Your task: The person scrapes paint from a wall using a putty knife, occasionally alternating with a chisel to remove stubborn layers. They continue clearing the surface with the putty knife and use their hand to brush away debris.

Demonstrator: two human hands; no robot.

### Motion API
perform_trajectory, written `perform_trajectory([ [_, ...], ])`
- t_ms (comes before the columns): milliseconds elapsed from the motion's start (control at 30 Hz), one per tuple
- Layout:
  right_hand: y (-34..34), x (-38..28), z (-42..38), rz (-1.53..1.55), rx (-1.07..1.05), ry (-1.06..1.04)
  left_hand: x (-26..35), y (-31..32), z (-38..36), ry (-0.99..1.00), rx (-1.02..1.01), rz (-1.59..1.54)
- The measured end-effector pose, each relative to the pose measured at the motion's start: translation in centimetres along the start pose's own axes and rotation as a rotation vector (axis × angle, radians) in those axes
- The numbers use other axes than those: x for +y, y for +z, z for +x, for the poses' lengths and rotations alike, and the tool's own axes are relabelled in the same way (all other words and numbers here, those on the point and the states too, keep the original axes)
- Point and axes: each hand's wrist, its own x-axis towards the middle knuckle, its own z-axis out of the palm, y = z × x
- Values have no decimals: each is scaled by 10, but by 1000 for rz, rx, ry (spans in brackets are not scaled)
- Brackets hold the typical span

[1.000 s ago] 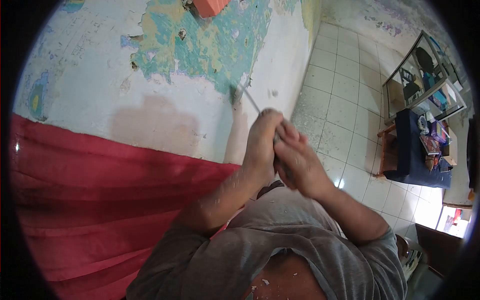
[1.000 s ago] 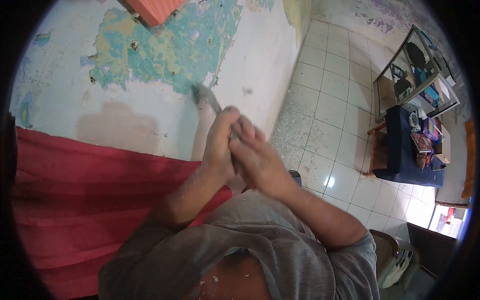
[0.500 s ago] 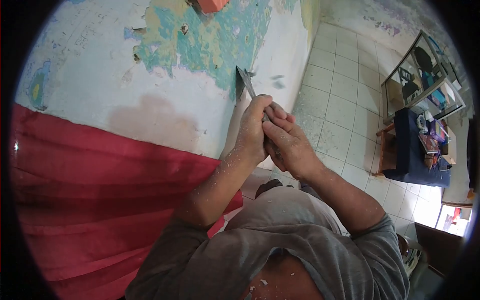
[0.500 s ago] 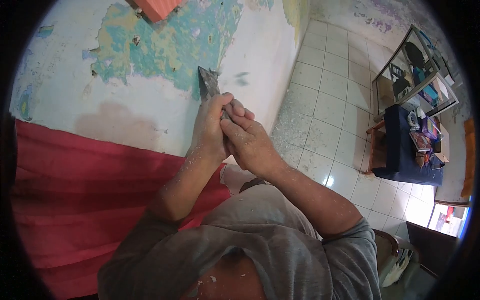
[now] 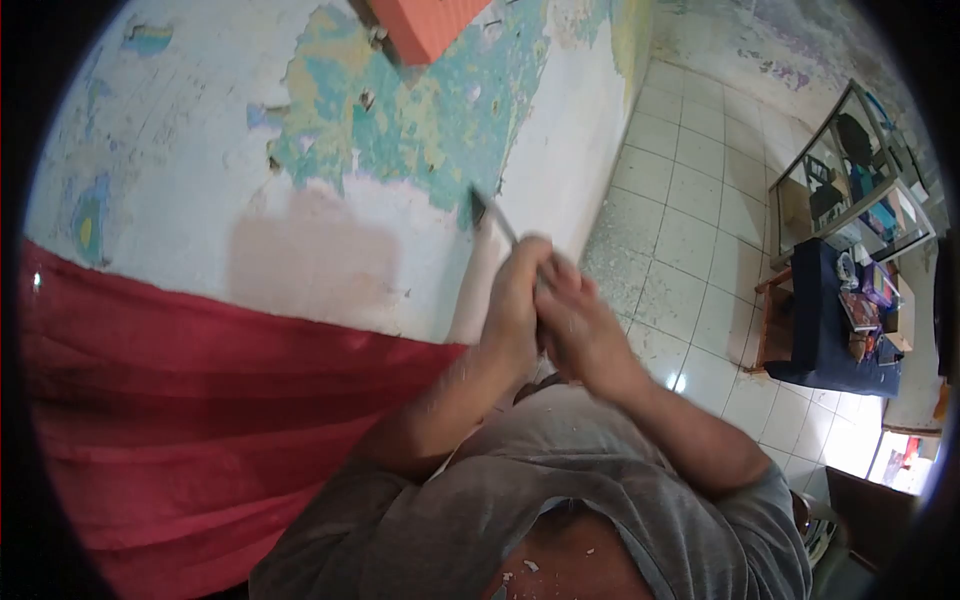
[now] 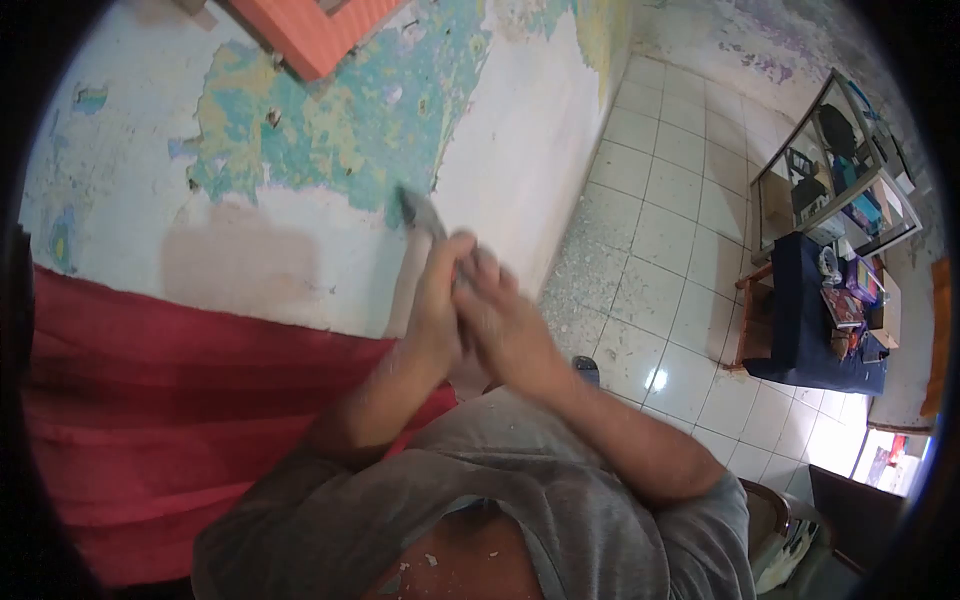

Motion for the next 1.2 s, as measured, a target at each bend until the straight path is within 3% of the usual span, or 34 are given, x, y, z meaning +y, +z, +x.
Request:
perform_trajectory([
  [33, -2, 17, 18, -153, 18, -188, -5, -10, 26, -12, 12, -93],
  [67, -10, 22, 39, -165, -38, -131, 5, -5, 43, -79, 39, -29],
  [100, -5, 13, 62, -180, 25, -237, 15, 3, 54, -137, 55, 34],
  [167, -18, -12, 47, 372, 35, 133, 8, 11, 57, -132, 21, -41],
  [233, -28, -26, 23, 376, -20, 150, -2, 7, 48, -139, 5, -118],
  [300, -45, -22, 3, 374, -81, 170, -12, 2, 33, 98, 57, 387],
  [367, -63, -10, -14, 180, -72, 145, -7, 1, 27, 187, 81, 435],
  [433, -73, -3, -22, 213, -67, 147, 25, 16, 10, 209, 1, 1263],
  [500, -83, -4, -22, 249, -72, 148, 47, 38, -3, 316, 89, 1416],
  [567, -94, -8, -17, 322, -38, 100, 70, 50, -8, 709, 114, 1591],
  [600, -97, -13, -15, 327, -54, 57, 85, 56, -8, 712, 145, 1594],
  [667, -98, -10, -9, 347, -77, 29, 109, 61, -8, 1206, 350, 1979],
  [700, -99, -9, -9, 368, -71, 1, 111, 56, -7, 1197, 372, 1982],
  [767, -104, -10, -11, 327, -112, 61, 104, 37, -3, 996, 421, 2307],
  [833, -104, -13, -11, 290, -149, 107, 74, 18, -11, 904, 367, 2304],
  [900, -101, -18, -16, 143, -164, 52, 48, 3, -22, 678, 197, 2271],
  [933, -98, -21, -19, 144, -162, 53, 40, 3, -30, 677, 193, 2271],
  [1000, -93, -30, -22, 179, -207, 11, 31, 8, -40, 382, 52, 1609],
  [1033, -85, -35, -22, 176, -204, 2, 31, 11, -43, 393, 49, 1610],
  [1100, -62, -47, -21, 304, -290, -22, 32, 18, -50, 297, -64, 776],
  [1133, -53, -52, -14, 317, -369, -34, 26, 20, -46, 439, -124, 581],
  [1200, -40, -59, -3, 440, -471, 17, 31, 32, -49, 462, -107, 449],
])
